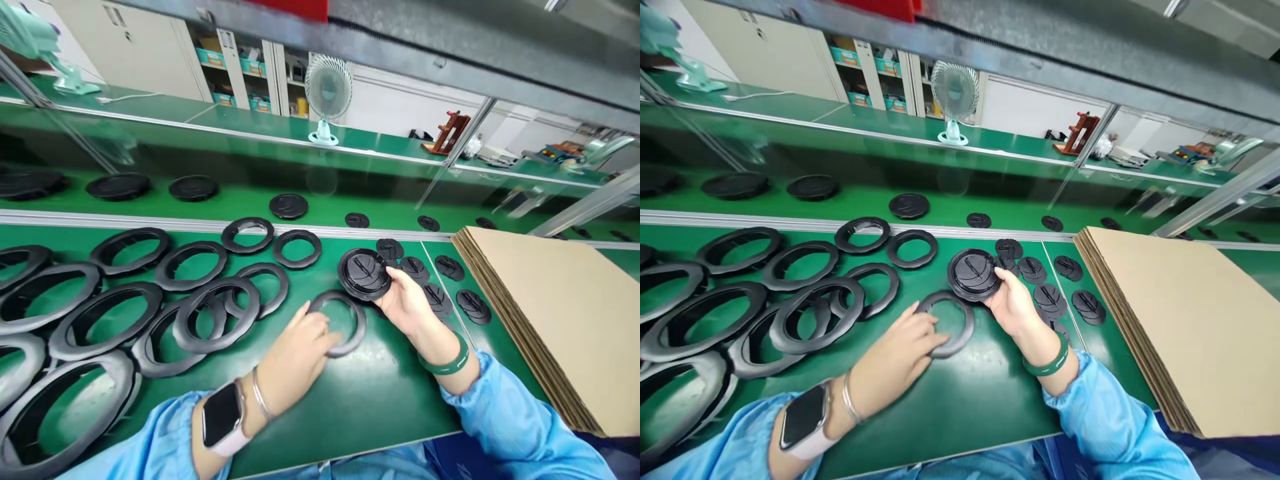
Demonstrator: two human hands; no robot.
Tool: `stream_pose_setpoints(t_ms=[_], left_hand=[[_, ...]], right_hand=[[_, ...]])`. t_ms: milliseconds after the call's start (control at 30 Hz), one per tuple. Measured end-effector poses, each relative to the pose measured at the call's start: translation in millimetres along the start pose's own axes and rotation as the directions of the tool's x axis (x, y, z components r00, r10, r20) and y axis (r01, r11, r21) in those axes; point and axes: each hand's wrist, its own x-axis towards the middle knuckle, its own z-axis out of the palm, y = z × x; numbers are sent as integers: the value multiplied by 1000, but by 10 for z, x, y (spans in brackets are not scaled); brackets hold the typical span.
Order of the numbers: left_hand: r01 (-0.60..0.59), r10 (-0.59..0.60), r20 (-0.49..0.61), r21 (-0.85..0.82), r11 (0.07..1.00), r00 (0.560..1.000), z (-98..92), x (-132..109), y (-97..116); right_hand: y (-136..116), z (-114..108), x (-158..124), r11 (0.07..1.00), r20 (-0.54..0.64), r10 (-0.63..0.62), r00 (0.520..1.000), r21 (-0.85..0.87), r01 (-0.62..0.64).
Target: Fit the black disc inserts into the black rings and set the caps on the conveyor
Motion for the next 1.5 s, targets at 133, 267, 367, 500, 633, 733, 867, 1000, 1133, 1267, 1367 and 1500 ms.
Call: stream_pose_setpoints(t_ms=[133, 267, 367, 500, 633, 733, 867, 1000, 1133, 1267, 1367, 1500], left_hand=[[-105, 120, 45, -253, 962, 992, -30, -153, 133], [-29, 70, 66, -489, 872, 995, -127, -233, 150], [142, -109, 92, -601, 787, 990, -203, -224, 119], [294, -323, 121, -770, 566, 939, -220, -147, 39], [382, -429, 207, -844, 377, 879, -116, -95, -82], [432, -437, 280, -850, 300, 855, -38, -85, -145], [414, -434, 322, -900, 134, 841, -14, -62, -164], [395, -457, 323, -916, 68, 829, -29, -44, -172], [389, -398, 336, -919, 58, 854, -65, -41, -203], [415, -368, 356, -905, 92, 859, -115, -36, -213], [412, -406, 303, -886, 213, 862, -128, -30, -188], [410, -461, 259, -873, 265, 849, -98, -20, -137]], right_hand=[[-134, 234, 328, 907, 101, -177, 979, -370, 202], [-360, 618, 1073, 298, 336, -521, 785, -790, 536], [-402, 811, 1658, 95, 409, -530, 743, -842, 531], [-267, 797, 2139, -87, 451, -388, 804, -886, 455], [-235, 549, 2273, -191, 400, -345, 849, -916, 354], [-349, 309, 2283, -211, 312, -385, 869, -946, 247], [-461, 70, 2323, -152, 204, -421, 884, -977, 153], [-504, 78, 2351, -67, 176, -467, 866, -984, 164], [-632, 276, 2087, 15, 200, -553, 809, -968, 250], [-635, 402, 1281, 101, 230, -589, 775, -930, 353], [-398, 400, 485, 148, 386, -568, 727, -821, 551], [89, 344, -231, 166, 511, -512, 690, -730, 663]])
